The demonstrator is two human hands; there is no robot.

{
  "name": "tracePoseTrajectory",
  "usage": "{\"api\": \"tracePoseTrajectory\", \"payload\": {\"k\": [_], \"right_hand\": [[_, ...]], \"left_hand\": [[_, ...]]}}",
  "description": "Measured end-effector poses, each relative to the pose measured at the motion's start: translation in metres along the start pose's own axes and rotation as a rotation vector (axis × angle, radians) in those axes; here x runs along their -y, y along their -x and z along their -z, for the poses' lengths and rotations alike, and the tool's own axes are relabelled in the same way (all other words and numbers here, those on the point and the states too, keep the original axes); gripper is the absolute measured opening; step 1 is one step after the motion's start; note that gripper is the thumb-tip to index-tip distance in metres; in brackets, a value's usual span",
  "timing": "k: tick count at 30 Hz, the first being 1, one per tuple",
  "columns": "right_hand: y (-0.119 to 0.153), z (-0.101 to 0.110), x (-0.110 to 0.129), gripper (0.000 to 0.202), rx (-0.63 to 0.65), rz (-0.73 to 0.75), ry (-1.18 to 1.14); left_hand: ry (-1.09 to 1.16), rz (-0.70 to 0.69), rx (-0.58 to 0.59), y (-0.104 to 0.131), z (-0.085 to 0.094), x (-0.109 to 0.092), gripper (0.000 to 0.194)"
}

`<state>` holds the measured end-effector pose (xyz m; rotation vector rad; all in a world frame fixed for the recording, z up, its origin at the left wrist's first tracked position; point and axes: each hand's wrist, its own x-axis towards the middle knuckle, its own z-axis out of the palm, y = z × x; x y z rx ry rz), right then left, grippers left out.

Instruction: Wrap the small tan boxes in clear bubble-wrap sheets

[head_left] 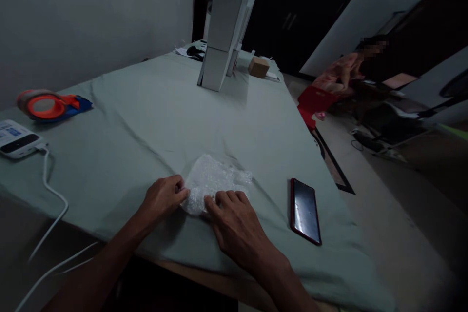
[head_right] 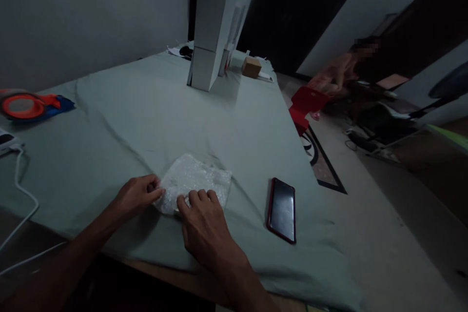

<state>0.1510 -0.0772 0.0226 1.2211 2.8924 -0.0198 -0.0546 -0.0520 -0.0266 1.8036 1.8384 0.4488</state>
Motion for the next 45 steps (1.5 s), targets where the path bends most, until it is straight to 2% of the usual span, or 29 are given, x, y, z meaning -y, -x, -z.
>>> {"api": "tracePoseTrajectory", "payload": {"k": [4, 8, 13, 16, 19, 23, 27, 33, 38, 40, 43, 45], "right_hand": [[0.0, 0.001, 0.0, 0.04, -0.02, 0.005, -0.011], [0.0, 0.002, 0.0, 0.055, -0.032, 0.008, -0.014], [0.0, 0.002, 0.0, 0.034, -0.005, 0.009, 0.023], [0.0, 0.001, 0.0, 0.03, -0.004, 0.007, 0.036], [0.0, 0.0, 0.0, 0.033, -0.004, 0.01, 0.035], [0.002, -0.003, 0.001, 0.031, -0.021, 0.007, 0.026], [0.006, -0.004, 0.002, 0.034, -0.025, 0.002, 0.004], [0.014, 0.001, 0.004, 0.039, -0.024, -0.016, -0.074], [0.022, -0.003, 0.001, 0.034, -0.041, -0.026, -0.162], [0.025, -0.005, -0.002, 0.037, -0.061, -0.026, -0.203], [0.028, -0.008, -0.003, 0.043, -0.098, -0.03, -0.251], [0.03, -0.009, -0.003, 0.045, -0.115, -0.032, -0.279]], "left_hand": [[0.03, -0.07, -0.085, -0.003, -0.005, -0.004, 0.015], [0.054, -0.044, -0.075, -0.004, -0.008, -0.006, 0.014], [0.093, -0.028, -0.1, -0.003, -0.008, -0.009, 0.013], [0.238, -0.025, -0.105, -0.001, -0.007, -0.016, 0.015], [0.461, -0.035, -0.04, -0.001, -0.009, -0.024, 0.018], [0.724, -0.008, 0.117, -0.002, -0.014, -0.032, 0.016], [0.848, 0.001, 0.185, -0.002, -0.019, -0.037, 0.017], [0.807, -0.065, 0.177, -0.001, -0.017, -0.039, 0.023], [0.797, -0.126, 0.301, 0.007, -0.002, -0.038, 0.026], [0.712, -0.23, 0.293, 0.011, 0.002, -0.037, 0.027], [0.498, -0.463, 0.183, 0.017, -0.001, -0.038, 0.028], [0.371, -0.569, 0.126, 0.02, -0.006, -0.038, 0.027]]}}
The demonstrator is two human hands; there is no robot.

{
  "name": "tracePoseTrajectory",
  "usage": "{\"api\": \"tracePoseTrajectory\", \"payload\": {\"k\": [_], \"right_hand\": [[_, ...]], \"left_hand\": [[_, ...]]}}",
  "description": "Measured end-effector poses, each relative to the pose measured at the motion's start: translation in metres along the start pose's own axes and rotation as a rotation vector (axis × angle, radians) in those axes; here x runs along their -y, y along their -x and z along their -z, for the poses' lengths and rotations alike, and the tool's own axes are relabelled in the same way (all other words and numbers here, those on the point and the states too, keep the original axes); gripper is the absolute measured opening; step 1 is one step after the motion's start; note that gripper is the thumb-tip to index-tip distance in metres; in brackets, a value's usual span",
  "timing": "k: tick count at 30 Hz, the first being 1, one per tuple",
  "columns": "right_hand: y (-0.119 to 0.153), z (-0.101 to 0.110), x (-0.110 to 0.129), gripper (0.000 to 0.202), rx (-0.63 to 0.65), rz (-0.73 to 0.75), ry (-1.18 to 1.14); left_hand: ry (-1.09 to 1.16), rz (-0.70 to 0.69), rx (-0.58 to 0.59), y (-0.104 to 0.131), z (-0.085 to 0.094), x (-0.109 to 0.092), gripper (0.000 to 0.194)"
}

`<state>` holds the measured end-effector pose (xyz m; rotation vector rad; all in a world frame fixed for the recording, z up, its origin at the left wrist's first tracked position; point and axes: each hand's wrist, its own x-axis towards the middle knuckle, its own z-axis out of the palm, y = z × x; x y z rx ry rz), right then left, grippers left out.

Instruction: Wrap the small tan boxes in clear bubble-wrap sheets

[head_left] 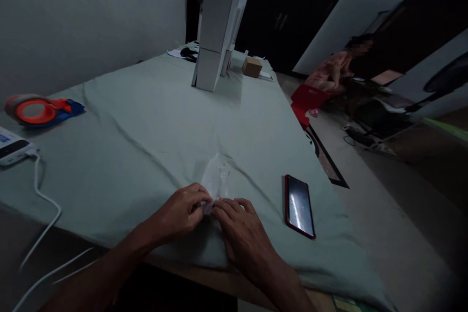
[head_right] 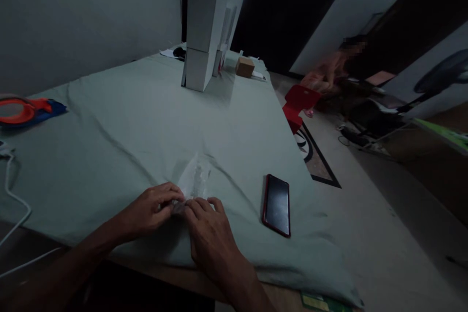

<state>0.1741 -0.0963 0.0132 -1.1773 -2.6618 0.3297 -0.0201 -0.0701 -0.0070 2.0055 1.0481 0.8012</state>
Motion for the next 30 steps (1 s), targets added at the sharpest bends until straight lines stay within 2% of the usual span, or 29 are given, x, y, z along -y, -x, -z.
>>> {"api": "tracePoseTrajectory", "payload": {"k": [3, 6, 9, 11, 13, 15, 18, 25, 30], "right_hand": [[0.005, -0.002, 0.0, 0.047, -0.043, 0.009, -0.039], [0.014, -0.008, -0.005, 0.042, -0.161, 0.005, -0.046], [0.026, -0.016, -0.017, 0.027, -0.365, -0.124, -0.016], [0.032, -0.021, -0.026, 0.026, -0.453, -0.264, -0.042], [0.036, -0.026, -0.034, 0.039, -0.432, -0.413, -0.142], [0.036, -0.03, -0.038, 0.052, -0.349, -0.55, -0.262], [0.029, -0.035, -0.038, 0.062, -0.279, -0.672, -0.364], [0.009, -0.032, -0.034, 0.065, -0.262, -0.658, -0.439], [0.008, -0.036, -0.035, 0.064, -0.225, -0.686, -0.417]], "left_hand": [[-0.19, -0.079, -0.001, 0.001, -0.008, 0.002, 0.025], [-0.341, -0.16, -0.04, 0.001, -0.01, 0.006, 0.024], [-0.345, -0.214, -0.031, 0.0, -0.009, 0.01, 0.024], [-0.306, -0.216, -0.002, 0.0, -0.009, 0.011, 0.024], [-0.275, -0.207, 0.008, -0.001, -0.009, 0.011, 0.025], [-0.266, -0.198, 0.001, -0.001, -0.011, 0.009, 0.025], [-0.287, -0.157, -0.009, 0.001, -0.015, 0.002, 0.026], [-0.345, -0.062, 0.032, 0.005, -0.021, -0.011, 0.025], [-0.395, -0.084, 0.08, -0.001, -0.015, -0.009, 0.021]]}}
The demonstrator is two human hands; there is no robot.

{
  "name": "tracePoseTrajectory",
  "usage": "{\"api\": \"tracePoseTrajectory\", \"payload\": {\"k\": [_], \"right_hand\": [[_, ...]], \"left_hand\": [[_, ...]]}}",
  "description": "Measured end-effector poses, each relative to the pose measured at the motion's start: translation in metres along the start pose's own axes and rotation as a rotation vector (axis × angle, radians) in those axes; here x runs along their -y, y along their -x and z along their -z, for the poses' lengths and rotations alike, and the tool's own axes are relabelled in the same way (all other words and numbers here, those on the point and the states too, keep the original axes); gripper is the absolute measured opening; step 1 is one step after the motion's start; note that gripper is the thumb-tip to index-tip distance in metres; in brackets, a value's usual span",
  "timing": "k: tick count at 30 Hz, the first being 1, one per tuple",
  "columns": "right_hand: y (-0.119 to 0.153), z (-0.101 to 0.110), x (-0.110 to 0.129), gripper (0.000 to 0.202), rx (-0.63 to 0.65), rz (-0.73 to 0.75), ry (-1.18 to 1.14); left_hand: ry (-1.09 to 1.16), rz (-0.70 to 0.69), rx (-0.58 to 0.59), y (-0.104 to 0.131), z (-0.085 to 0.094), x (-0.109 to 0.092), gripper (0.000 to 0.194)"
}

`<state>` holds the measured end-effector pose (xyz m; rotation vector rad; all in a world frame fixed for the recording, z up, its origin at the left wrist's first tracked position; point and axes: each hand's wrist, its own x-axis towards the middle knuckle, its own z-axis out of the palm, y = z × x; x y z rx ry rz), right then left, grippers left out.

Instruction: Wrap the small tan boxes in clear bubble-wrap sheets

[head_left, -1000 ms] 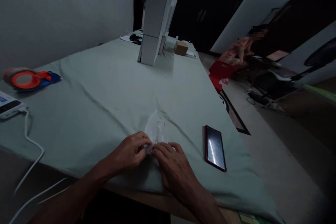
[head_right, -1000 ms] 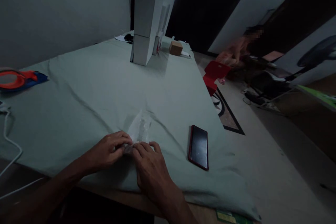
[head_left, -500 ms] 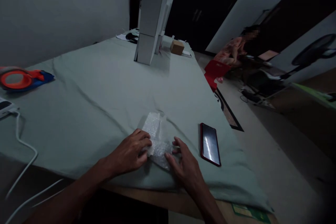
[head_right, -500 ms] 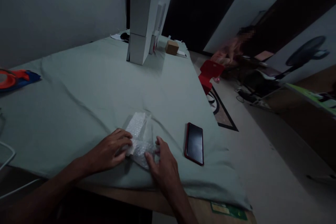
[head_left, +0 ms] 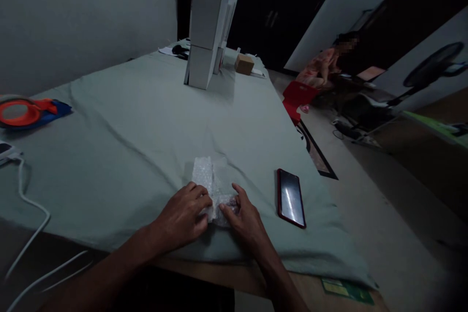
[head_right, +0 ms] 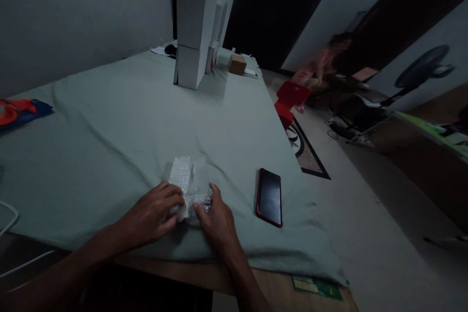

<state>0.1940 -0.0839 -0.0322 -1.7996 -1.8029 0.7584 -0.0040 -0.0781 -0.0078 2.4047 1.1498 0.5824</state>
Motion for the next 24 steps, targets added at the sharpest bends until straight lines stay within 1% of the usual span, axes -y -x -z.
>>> {"api": "tracePoseTrajectory", "payload": {"k": [4, 9, 14, 18, 21, 24], "right_hand": [[0.002, -0.009, -0.002, 0.064, -0.031, 0.026, 0.007], [0.006, -0.017, 0.0, 0.06, -0.073, 0.082, -0.046], [0.008, -0.014, -0.001, 0.059, -0.118, 0.029, -0.08], [0.01, -0.009, 0.0, 0.061, -0.142, -0.019, 0.035], [0.012, -0.008, 0.003, 0.062, -0.122, -0.033, 0.1], [0.012, -0.013, 0.006, 0.058, -0.102, -0.012, 0.034]], "left_hand": [[-0.001, -0.059, 0.012, -0.003, 0.002, 0.003, 0.019], [0.032, -0.113, 0.034, -0.004, 0.001, 0.006, 0.022], [0.048, -0.126, 0.031, -0.004, 0.002, 0.007, 0.024], [0.042, -0.13, 0.038, -0.005, 0.002, 0.005, 0.024], [0.004, -0.125, 0.026, -0.005, 0.001, 0.005, 0.022], [-0.032, -0.123, 0.016, -0.004, 0.0, 0.006, 0.024]]}}
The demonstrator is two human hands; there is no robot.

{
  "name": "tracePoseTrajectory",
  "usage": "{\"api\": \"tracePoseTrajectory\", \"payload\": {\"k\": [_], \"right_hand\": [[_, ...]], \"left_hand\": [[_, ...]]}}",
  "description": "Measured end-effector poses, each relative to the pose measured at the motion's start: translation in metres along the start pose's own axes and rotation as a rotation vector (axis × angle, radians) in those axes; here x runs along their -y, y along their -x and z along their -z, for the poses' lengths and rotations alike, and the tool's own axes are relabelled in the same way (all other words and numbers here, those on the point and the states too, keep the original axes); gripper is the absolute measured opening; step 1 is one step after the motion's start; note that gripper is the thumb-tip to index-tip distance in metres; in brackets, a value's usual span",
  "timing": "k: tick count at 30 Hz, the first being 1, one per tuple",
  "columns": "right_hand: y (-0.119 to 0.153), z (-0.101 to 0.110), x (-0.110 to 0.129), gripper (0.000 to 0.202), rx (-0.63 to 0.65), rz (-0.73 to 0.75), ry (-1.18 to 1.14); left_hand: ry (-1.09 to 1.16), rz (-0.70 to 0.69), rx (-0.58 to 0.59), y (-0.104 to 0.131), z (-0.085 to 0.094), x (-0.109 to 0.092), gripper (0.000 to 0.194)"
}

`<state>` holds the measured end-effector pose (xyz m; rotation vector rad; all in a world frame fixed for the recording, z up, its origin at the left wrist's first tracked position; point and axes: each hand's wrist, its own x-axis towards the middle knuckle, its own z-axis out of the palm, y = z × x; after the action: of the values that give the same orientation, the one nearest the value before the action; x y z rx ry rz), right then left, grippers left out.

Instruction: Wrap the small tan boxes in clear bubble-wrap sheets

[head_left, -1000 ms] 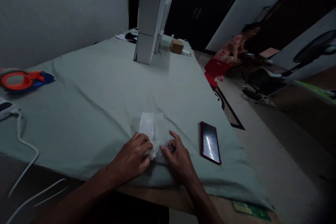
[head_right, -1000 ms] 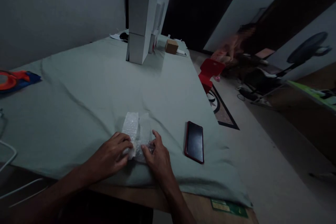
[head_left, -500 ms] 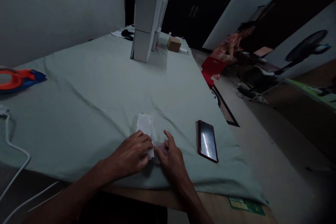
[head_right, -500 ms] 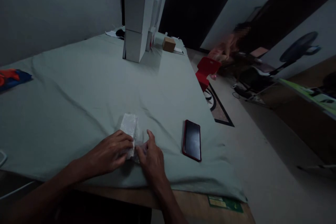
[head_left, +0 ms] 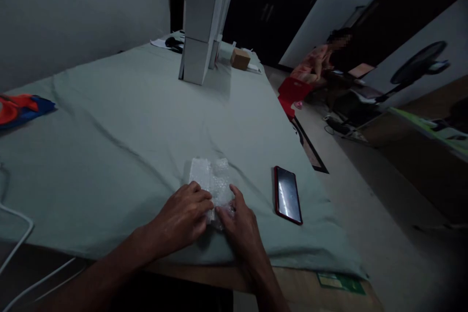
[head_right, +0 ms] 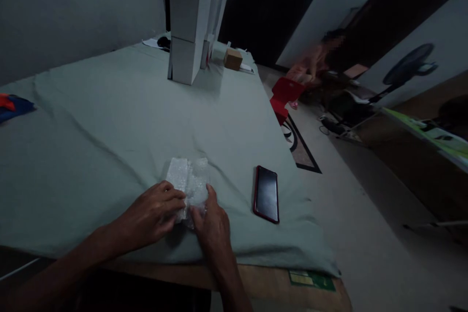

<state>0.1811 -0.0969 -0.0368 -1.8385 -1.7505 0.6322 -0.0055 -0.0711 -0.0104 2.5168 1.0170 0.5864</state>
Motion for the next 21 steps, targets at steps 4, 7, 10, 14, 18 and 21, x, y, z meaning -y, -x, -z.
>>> {"api": "tracePoseTrajectory", "payload": {"k": [4, 7, 10, 14, 18, 21], "right_hand": [[0.0, -0.008, 0.006, 0.058, -0.074, 0.025, -0.087], [0.001, -0.011, 0.012, 0.059, -0.117, 0.039, -0.134], [0.001, -0.012, 0.015, 0.06, -0.114, 0.025, -0.289], [0.0, -0.013, 0.015, 0.059, -0.073, -0.057, -0.562], [-0.003, -0.016, 0.017, 0.062, -0.057, -0.162, -0.787], [-0.004, -0.021, 0.02, 0.061, -0.088, -0.198, -0.884]], "left_hand": [[-0.005, -0.013, 0.015, -0.001, 0.0, 0.002, 0.024], [0.02, -0.033, 0.031, -0.003, 0.001, 0.003, 0.024], [0.051, -0.042, 0.039, -0.005, 0.001, 0.003, 0.026], [0.092, -0.045, 0.041, -0.005, 0.0, 0.003, 0.029], [0.112, -0.041, 0.045, -0.006, -0.001, 0.004, 0.029], [0.112, -0.049, 0.032, -0.005, -0.002, 0.004, 0.028]]}}
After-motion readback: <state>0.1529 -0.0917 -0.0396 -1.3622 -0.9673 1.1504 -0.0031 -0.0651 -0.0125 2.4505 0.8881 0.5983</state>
